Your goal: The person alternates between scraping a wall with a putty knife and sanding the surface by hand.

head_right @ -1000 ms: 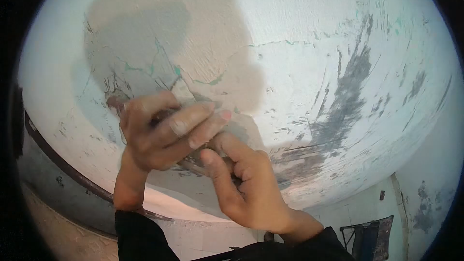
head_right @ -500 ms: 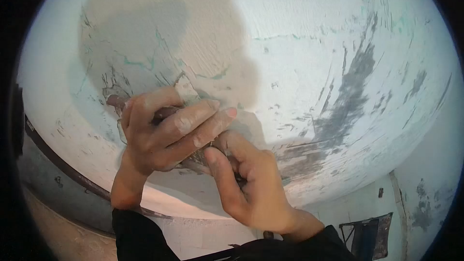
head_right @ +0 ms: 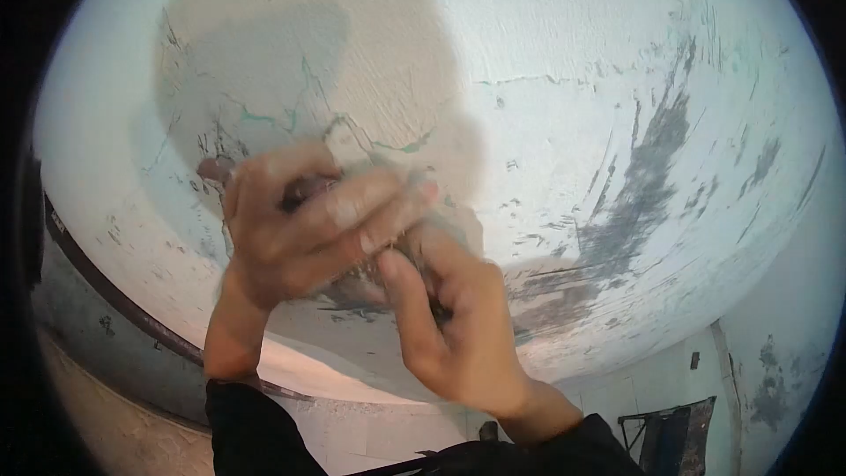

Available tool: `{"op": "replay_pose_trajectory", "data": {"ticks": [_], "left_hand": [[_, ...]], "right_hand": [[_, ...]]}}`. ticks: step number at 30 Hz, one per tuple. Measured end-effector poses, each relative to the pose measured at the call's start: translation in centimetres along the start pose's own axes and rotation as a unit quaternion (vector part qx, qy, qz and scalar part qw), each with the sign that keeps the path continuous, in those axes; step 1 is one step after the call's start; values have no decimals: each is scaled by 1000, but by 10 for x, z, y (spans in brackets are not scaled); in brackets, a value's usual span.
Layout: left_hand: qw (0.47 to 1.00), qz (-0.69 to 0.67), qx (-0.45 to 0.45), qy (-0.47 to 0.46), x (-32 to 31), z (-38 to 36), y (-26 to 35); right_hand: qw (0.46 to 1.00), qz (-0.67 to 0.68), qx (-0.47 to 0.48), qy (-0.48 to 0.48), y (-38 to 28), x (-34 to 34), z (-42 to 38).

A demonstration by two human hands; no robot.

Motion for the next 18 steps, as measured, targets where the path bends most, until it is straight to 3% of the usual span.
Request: {"op": "replay_pose_trajectory", "data": {"ticks": [2,4,7,11,13,18], "left_hand": [[1000,2,13,-18,-1,-2,0],[1000,11,-14,20,-5,-5,1],[1000,19,-2,-7,0,1,0],[1000,11,0,-29,2,3,-6],[999,8,-36,13,-1,-4,-1],[1000,0,-4,3,2,-1,2]], "right_hand": [[1000,16,5,14,0,0,0],[1000,-28,11,-2,-1,5,-5],[995,-92,8,-22,-2,11,1],[1000,-21,21,-2,-3,2,3],[1000,8,-16,6,-5,1,-5],[999,-31,35,-6,-6,6,1]]}}
Point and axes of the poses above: each hand's wrist, its own z-axis towards the middle knuckle, its own x-axis out of the back of the hand, y = z × x, the point moved 3 cm from there along z, towards the middle knuckle, and after that the axes turned 11 degrees about -z, right-handed, at the moved point
